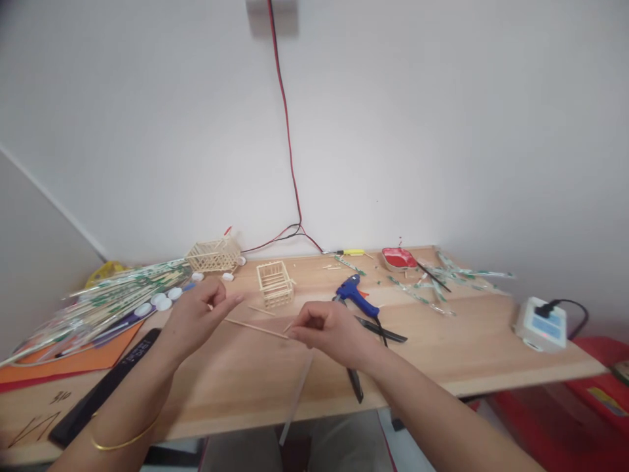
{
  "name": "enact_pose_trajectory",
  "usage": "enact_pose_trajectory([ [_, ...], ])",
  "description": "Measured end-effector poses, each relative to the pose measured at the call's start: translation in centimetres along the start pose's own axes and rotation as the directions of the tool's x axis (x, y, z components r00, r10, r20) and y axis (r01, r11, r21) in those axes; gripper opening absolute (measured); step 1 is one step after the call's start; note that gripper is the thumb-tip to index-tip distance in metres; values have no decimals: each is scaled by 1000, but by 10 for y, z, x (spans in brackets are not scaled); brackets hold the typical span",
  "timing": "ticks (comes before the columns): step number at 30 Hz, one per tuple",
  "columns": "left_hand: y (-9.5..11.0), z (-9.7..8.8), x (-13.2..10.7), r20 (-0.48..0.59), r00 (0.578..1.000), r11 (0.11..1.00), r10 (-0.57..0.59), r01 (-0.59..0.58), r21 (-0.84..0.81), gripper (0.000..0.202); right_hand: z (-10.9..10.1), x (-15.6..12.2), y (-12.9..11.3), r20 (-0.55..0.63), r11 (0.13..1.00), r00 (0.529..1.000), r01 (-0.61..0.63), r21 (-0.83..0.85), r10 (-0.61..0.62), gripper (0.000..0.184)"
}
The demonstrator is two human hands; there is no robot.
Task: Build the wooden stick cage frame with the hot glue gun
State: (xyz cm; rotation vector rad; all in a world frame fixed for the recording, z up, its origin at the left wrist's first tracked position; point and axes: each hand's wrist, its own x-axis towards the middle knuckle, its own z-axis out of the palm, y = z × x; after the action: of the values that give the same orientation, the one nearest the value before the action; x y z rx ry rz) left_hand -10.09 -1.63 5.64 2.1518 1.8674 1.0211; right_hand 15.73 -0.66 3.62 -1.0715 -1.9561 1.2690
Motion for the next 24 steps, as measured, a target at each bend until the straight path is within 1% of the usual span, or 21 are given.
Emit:
enact_pose_trajectory([
  [1, -4, 5, 0, 1, 1000, 1000, 3, -3, 16, 33, -4, -2, 1, 12, 1000, 1000, -4, -11, 4, 25],
  [4, -13, 13, 2, 50, 998, 999, 38, -38, 2, 21, -17, -10, 2, 87, 1000, 996, -12, 1, 12, 23],
  [6, -13, 16, 5, 72, 996, 998, 57, -57, 9, 20, -28, -17, -1, 119, 999, 993, -17, 42, 12, 22],
  [7, -12, 17, 7, 77, 995, 997, 69, -70, 19, 21, -33, -20, -3, 116, 998, 993, -13, 55, 6, 22],
  [10, -3, 25, 17, 73, 988, 989, 140, -142, 36, 25, -50, -25, -9, 53, 997, 998, 31, 71, -35, 20],
  [13, 8, 41, 29, 25, 977, 977, 212, -213, 27, 35, -66, -23, -10, -75, 994, 993, 93, 49, -89, 19],
  [14, 11, 47, 33, 14, 973, 972, 231, -232, 29, 40, -70, -20, -9, -134, 994, 985, 105, -7, -105, 20],
  [15, 15, 53, 36, 10, 969, 968, 246, -246, 37, 44, -72, -15, -7, -197, 989, 972, 106, -104, -125, 21],
  [16, 18, 59, 39, 14, 967, 966, 255, -256, 48, 47, -74, -10, -4, -245, 969, 958, 94, -229, -151, 20],
  [17, 22, 64, 41, 23, 965, 963, 261, -262, 62, 48, -73, -4, -2, -268, 931, 947, 72, -357, -176, 19],
  [18, 24, 68, 43, 31, 965, 962, 261, -263, 73, 49, -72, 3, 2, -272, 881, 942, 49, -471, -197, 17],
  [19, 27, 72, 44, 36, 965, 962, 259, -261, 82, 48, -69, 10, 5, -249, 830, 945, 41, -557, -214, 16],
  [20, 28, 74, 45, 37, 966, 962, 256, -259, 88, 48, -66, 17, 8, -211, 793, 952, 52, -607, -223, 15],
  [22, 28, 78, 45, 28, 968, 964, 248, -250, 90, 46, -57, 32, 13, -159, 754, 950, 105, -648, -270, 14],
  [24, 26, 80, 43, 21, 971, 966, 240, -241, 92, 45, -49, 44, 17, -147, 749, 937, 154, -645, -319, 14],
])
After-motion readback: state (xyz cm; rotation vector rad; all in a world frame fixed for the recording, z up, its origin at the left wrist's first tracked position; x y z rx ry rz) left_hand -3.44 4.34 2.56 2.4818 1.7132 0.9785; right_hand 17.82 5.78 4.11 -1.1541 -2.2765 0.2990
